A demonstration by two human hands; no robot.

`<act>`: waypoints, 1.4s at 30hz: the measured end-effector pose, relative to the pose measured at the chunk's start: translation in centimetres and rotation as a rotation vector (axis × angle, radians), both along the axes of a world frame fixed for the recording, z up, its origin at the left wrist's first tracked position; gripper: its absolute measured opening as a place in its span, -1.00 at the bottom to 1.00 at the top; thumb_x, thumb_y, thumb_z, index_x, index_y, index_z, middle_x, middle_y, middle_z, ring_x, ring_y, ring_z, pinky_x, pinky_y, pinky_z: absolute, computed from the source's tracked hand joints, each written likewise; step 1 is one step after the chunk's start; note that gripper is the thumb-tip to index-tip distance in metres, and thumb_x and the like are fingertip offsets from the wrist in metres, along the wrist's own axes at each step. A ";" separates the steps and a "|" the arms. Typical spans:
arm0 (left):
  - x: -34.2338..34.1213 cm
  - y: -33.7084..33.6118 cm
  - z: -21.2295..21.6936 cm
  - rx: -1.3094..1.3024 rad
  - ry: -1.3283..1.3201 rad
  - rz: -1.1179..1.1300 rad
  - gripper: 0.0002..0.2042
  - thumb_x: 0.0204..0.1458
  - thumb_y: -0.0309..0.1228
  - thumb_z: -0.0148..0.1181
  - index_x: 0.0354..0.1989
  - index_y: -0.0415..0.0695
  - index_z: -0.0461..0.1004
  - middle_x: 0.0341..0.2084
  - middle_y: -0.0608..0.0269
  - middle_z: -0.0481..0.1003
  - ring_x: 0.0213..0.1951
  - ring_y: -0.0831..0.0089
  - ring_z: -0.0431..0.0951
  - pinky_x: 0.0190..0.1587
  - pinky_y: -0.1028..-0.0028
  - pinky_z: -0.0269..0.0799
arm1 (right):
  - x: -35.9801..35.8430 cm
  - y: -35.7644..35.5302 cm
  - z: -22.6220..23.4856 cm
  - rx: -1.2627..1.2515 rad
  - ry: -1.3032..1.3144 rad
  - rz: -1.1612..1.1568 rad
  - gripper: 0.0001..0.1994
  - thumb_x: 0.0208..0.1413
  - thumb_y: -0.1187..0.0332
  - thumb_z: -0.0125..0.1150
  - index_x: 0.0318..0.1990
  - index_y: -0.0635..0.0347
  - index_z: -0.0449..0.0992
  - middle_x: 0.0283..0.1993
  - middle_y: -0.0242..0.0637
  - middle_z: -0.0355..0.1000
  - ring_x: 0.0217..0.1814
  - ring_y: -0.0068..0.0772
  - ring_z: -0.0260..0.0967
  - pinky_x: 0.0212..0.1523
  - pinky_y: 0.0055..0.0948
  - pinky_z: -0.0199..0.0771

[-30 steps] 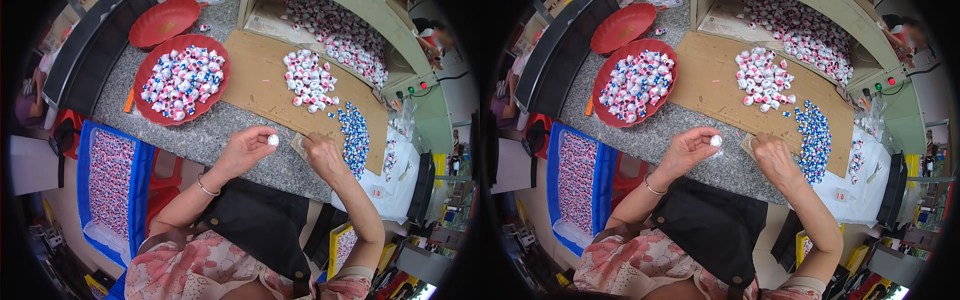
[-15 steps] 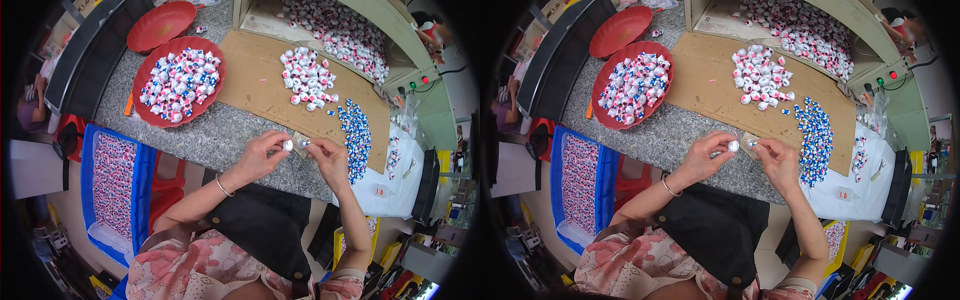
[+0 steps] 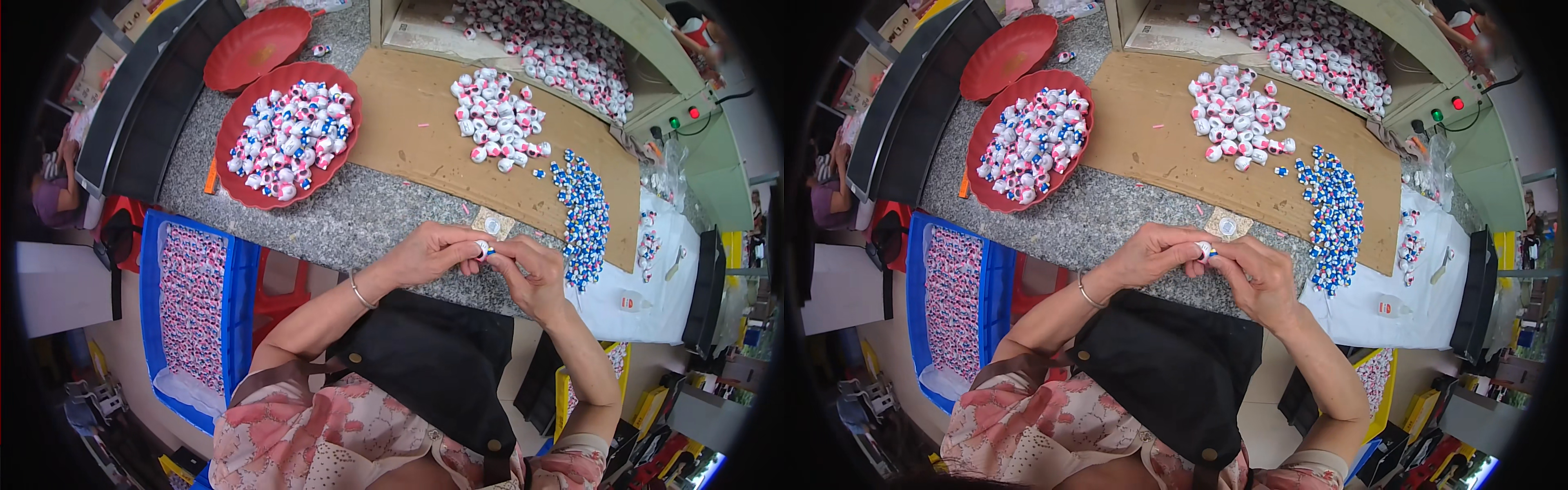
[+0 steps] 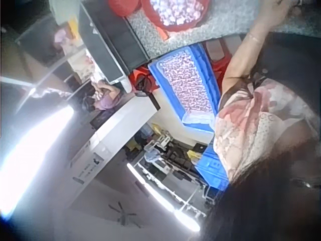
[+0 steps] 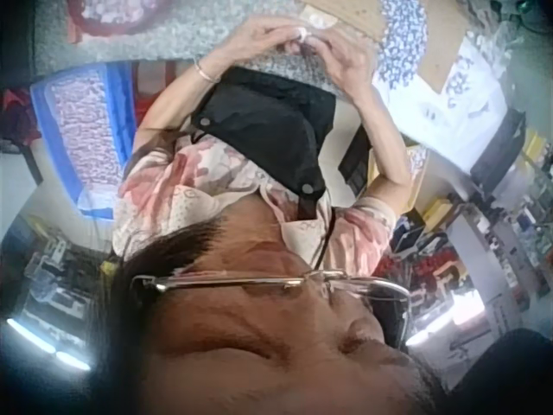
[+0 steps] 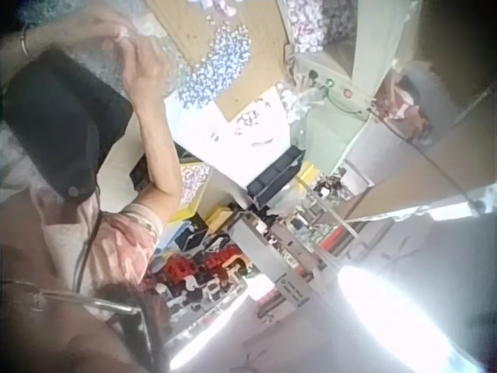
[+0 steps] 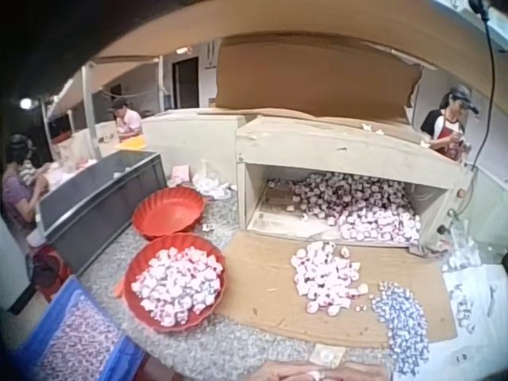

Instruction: Assembling small plastic components by hand at a workstation.

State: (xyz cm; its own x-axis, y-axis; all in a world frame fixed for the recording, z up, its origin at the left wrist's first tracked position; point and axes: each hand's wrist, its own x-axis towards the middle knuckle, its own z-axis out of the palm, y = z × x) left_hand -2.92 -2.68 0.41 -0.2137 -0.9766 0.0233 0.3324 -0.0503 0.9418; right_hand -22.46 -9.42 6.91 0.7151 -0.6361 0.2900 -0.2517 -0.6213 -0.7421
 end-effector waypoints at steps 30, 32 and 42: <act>5.2 7.8 21.5 -1.217 0.197 0.347 -0.86 -0.07 -0.53 0.34 -0.34 -0.17 0.51 -0.58 0.22 0.45 -0.58 0.47 0.44 -0.52 0.55 0.40 | -9.4 -5.7 -4.3 -0.672 0.600 -0.309 -0.81 0.06 0.52 0.20 -0.14 0.28 0.53 -0.23 -0.16 0.44 -0.28 -0.13 0.44 -0.29 -0.20 0.41; 5.2 8.0 22.1 -1.249 0.190 0.342 -0.88 -0.10 -0.57 0.33 -0.40 -0.17 0.50 -0.59 0.24 0.45 -0.58 0.50 0.45 -0.52 0.58 0.40 | -9.5 -5.7 -4.7 -0.735 0.605 -0.306 -0.82 0.07 0.53 0.18 -0.14 0.28 0.53 -0.24 -0.17 0.44 -0.29 -0.14 0.44 -0.28 -0.21 0.40; 6.3 10.0 22.1 -1.348 0.086 0.560 -0.79 -0.25 -0.75 0.28 -0.69 -0.16 0.42 -0.62 0.34 0.46 -0.58 0.64 0.50 -0.48 0.70 0.42 | -9.1 -5.9 -4.2 -0.501 0.506 -0.284 -0.79 -0.02 0.61 0.24 -0.18 0.35 0.47 -0.23 0.00 0.37 -0.19 0.07 0.38 -0.18 -0.10 0.40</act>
State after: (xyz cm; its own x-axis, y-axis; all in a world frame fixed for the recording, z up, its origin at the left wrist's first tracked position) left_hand 3.35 7.31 22.49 0.2279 -0.1586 0.9607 0.0685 0.9868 0.1466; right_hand -31.57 -15.29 2.71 0.6659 -0.6941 0.2735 -0.6862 -0.7137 -0.1405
